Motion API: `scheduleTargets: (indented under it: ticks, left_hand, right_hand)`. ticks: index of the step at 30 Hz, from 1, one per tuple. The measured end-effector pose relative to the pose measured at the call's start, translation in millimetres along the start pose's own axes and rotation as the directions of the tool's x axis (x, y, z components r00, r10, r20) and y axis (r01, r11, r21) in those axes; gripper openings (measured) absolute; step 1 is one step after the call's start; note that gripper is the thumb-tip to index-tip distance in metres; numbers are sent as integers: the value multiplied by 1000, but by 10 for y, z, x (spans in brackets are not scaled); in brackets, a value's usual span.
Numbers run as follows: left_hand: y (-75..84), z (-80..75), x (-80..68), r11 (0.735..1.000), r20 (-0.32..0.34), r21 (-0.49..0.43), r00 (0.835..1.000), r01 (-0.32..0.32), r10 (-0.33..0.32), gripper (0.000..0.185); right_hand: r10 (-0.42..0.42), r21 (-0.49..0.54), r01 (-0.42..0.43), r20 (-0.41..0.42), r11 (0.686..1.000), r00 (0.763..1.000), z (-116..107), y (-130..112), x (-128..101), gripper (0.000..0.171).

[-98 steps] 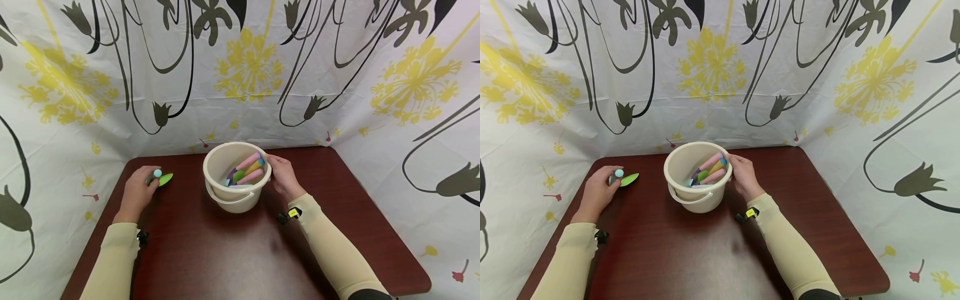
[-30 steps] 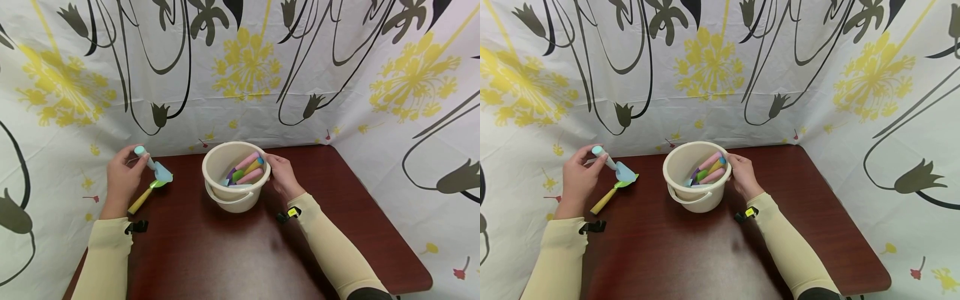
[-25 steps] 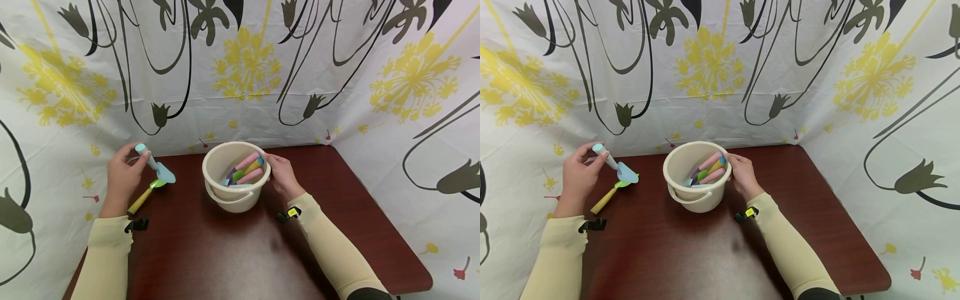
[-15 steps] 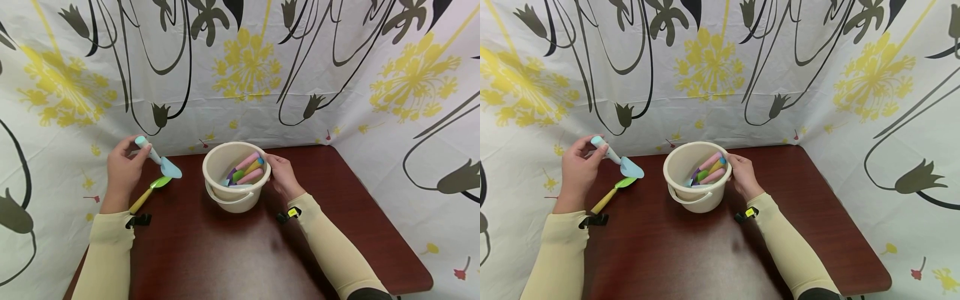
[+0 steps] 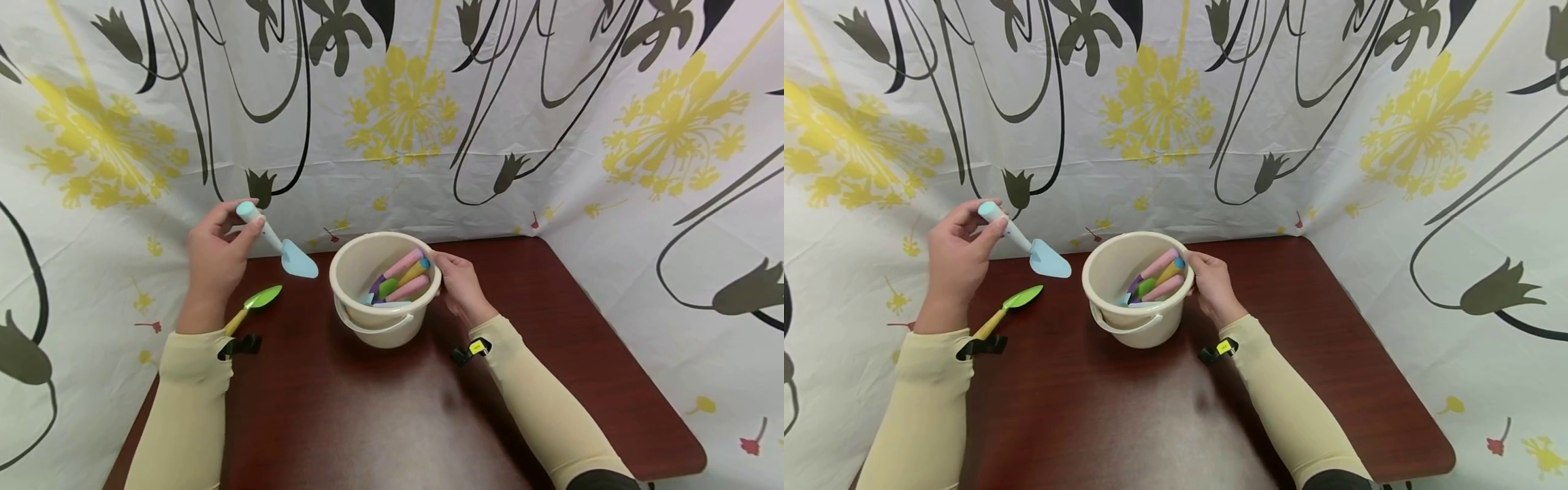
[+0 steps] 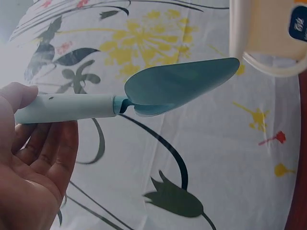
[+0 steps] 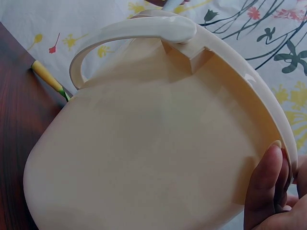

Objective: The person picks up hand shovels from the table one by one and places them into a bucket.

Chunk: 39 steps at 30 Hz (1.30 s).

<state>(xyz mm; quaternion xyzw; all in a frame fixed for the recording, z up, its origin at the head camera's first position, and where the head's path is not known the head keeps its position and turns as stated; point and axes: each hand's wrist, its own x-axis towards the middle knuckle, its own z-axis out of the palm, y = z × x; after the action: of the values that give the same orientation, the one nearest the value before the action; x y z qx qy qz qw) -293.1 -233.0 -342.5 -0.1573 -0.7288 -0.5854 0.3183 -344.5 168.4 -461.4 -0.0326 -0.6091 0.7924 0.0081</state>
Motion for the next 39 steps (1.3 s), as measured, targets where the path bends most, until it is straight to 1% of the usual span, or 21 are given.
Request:
scheduleTargets:
  ticks: [5, 10, 14, 17, 23, 27, 32, 35, 39]
  left_hand:
    - [85, 135, 68, 999, 34, -27, 999, -18, 19, 28]
    - [169, 278, 134, 998, 88, -52, 996, -29, 33, 28]
    - [230, 391, 171, 999, 140, -18, 989, -34, 36, 31]
    - [239, 465, 192, 999, 178, 4, 983, -35, 34, 32]
    - [176, 596, 213, 999, 257, 8, 966, -43, 40, 32]
    - [122, 691, 211, 996, 309, 55, 950, -64, 44, 30]
    - [27, 808, 205, 992, 346, 100, 937, -78, 39, 31]
    - [-18, 874, 197, 992, 363, 93, 931, -82, 43, 30]
    - [-48, 952, 180, 990, 403, 108, 914, -91, 40, 27]
  right_hand:
    - [-4, -5, 4, 6, 1000, 1000, -4, -6, -11, 37]
    - [-7, 0, 7, 18, 1000, 1000, -9, -16, -33, 37]
    - [-4, 3, 4, 19, 1000, 1000, -16, -15, -34, 37]
    - [-5, 3, 5, 10, 1000, 1000, -12, -8, -29, 33]
    - [-7, 22, 7, 6, 1000, 1000, 3, 4, -19, 26]
    - [-13, 27, 13, 5, 1000, 1000, 4, 0, -25, 28]
    - [-6, 17, 6, 13, 1000, 1000, 0, -15, -39, 33]
    - [-1, 9, 1, 13, 1000, 1000, -3, -18, -37, 32]
    - [0, 9, 0, 9, 1000, 1000, -5, -14, -30, 28]
